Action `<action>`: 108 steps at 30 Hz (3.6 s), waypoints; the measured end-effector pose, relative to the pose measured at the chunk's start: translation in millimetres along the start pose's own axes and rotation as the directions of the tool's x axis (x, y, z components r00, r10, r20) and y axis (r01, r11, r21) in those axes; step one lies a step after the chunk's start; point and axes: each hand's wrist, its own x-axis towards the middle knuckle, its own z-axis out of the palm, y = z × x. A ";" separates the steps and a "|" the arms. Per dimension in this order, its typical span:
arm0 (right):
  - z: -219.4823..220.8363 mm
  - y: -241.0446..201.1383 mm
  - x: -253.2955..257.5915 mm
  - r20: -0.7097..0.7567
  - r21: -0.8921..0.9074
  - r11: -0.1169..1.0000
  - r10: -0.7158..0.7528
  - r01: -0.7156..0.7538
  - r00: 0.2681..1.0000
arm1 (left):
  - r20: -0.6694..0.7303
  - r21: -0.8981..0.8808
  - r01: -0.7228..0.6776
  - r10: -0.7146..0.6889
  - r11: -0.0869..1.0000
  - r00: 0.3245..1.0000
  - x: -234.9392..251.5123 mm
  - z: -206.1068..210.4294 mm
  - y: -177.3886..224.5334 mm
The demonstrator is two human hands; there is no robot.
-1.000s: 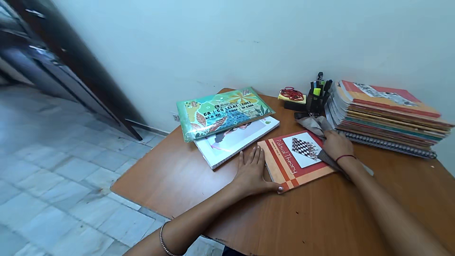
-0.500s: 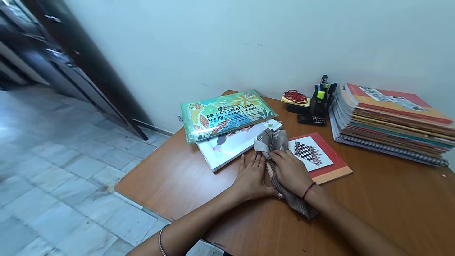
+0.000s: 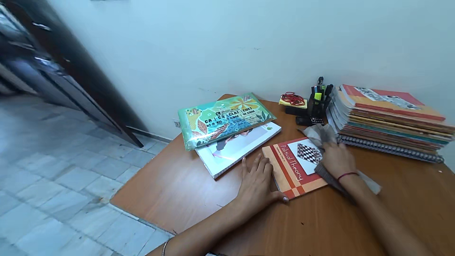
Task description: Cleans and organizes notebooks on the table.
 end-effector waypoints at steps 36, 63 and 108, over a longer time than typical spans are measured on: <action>-6.4 209.6 -112.3 -0.254 0.227 0.954 0.251 -0.195 0.934 | 0.111 -0.068 -0.196 0.203 0.978 0.973 58.7 -41.1 45.7; -23.2 194.2 -113.4 -0.090 0.279 0.906 0.355 -0.319 0.930 | -0.402 0.354 -0.645 0.733 0.678 0.550 114.5 -182.0 215.2; -28.5 191.0 -109.8 -0.047 0.285 0.893 0.376 -0.348 0.925 | -0.060 0.052 -0.513 0.515 0.857 0.855 292.9 -60.4 276.0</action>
